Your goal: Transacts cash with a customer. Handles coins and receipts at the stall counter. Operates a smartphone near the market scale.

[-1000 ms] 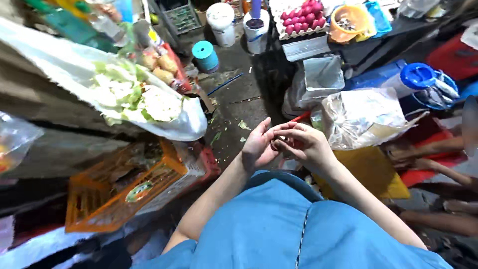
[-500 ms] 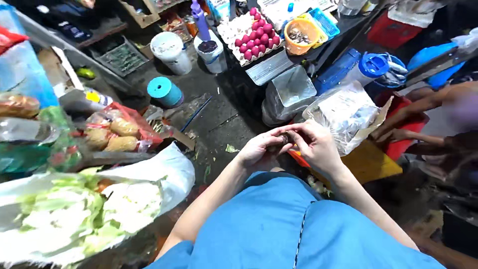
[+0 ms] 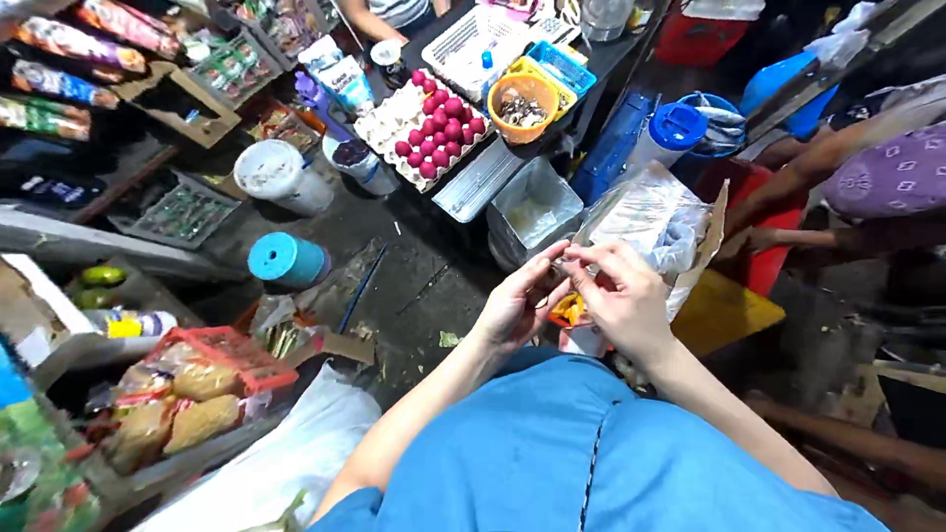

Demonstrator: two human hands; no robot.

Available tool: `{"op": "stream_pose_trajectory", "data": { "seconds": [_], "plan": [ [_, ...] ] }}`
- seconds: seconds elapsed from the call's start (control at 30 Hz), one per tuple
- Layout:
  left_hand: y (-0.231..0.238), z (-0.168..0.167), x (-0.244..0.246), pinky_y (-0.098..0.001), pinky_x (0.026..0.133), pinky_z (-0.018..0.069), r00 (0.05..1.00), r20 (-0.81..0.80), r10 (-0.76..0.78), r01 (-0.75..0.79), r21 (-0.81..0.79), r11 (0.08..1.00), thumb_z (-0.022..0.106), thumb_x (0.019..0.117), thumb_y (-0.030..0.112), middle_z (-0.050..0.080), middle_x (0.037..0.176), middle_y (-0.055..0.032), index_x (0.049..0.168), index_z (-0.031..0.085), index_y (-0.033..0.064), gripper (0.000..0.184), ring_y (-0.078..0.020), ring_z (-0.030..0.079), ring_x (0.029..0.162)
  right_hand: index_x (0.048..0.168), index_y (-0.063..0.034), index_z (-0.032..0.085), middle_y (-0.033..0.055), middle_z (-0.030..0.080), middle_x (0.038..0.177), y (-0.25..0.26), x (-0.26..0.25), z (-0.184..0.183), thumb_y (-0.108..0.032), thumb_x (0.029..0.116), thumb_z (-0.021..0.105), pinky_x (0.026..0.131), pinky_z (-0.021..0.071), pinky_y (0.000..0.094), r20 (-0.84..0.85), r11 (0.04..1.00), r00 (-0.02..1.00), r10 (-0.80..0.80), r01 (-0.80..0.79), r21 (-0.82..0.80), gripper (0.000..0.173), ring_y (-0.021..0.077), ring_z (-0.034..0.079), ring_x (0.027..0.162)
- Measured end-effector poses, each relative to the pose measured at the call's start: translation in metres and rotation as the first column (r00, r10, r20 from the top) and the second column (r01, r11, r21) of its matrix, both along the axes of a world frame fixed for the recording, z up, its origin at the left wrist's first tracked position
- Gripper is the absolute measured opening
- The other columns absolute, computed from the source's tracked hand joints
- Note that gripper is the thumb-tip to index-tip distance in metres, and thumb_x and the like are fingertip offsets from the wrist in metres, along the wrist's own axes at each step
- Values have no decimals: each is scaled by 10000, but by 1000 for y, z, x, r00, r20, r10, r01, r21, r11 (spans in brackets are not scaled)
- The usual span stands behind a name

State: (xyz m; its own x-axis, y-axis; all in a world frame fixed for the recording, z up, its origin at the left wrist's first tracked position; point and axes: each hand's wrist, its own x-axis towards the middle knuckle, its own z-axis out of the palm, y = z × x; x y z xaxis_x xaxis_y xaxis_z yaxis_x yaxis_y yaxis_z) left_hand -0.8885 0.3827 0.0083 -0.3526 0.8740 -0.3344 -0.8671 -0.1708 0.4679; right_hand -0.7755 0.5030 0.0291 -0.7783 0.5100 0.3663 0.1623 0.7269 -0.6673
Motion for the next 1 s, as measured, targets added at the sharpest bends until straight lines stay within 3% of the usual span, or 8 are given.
{"op": "stream_pose_trajectory", "data": {
  "seconds": [0.2,0.3,0.47,0.53,0.67,0.83,0.9,1.0],
  "plan": [
    [49,-11,-16,-296,1037,503,998,29,-56,51,146,988,340,1092,94,545,1465,-101,1499,475,81,430,-166,613,1224,979,-140,774,12,670,938,46,-12,6,-323,924,735,693,533,324,207,980,971,-121,150,-131,195,105,618,779],
    [66,-12,-26,-334,1077,486,991,118,-58,37,172,984,322,1085,77,528,1483,-111,1511,446,62,444,-194,594,1271,940,-150,760,-27,669,918,64,-20,6,-274,934,726,694,523,253,209,950,971,-119,172,-260,128,50,605,766],
    [89,-17,-52,-378,1074,496,946,313,-80,35,146,989,259,1111,224,565,1426,-201,1450,496,-25,483,-279,614,1257,980,-136,733,-69,678,805,82,-31,2,-212,960,699,604,482,153,77,890,978,-192,206,-407,86,-17,570,640],
    [100,-19,-64,-361,1011,541,952,300,-54,50,20,999,271,1116,249,649,1278,-206,1345,558,-44,470,-272,671,1151,980,-110,729,-64,688,812,87,-37,-2,-185,956,699,614,501,141,30,873,981,-191,184,-451,84,-21,592,657],
    [124,-35,-87,-288,836,577,983,56,-175,183,-288,940,362,1102,125,654,918,-64,1231,572,-32,292,-138,670,824,1031,-57,730,-28,736,900,92,-63,-13,-157,946,696,681,557,136,1,868,985,-174,153,-472,135,-12,661,743],
    [151,-49,-149,-195,614,513,900,-61,-431,352,-480,803,375,1072,21,615,912,-38,1272,480,-18,229,-60,586,659,1067,-50,722,-32,745,933,97,-98,-11,-151,938,688,653,557,113,25,829,951,-309,282,-483,168,-39,669,753],
    [169,-61,-189,-209,642,493,809,-317,-495,264,-556,788,391,1087,70,595,974,-40,1299,480,-31,251,-52,565,710,1061,-53,724,-38,746,928,100,-110,-13,-151,936,687,623,544,99,46,810,934,-355,331,-484,163,-57,660,731],
    [208,-80,-258,-289,672,474,520,-661,-542,61,-604,795,366,1113,171,592,969,-90,1277,536,-42,319,-108,534,722,1067,-60,732,-43,752,926,105,-122,-19,-166,934,691,616,538,97,62,790,919,-390,368,-490,175,-63,658,725]
  ]
}}
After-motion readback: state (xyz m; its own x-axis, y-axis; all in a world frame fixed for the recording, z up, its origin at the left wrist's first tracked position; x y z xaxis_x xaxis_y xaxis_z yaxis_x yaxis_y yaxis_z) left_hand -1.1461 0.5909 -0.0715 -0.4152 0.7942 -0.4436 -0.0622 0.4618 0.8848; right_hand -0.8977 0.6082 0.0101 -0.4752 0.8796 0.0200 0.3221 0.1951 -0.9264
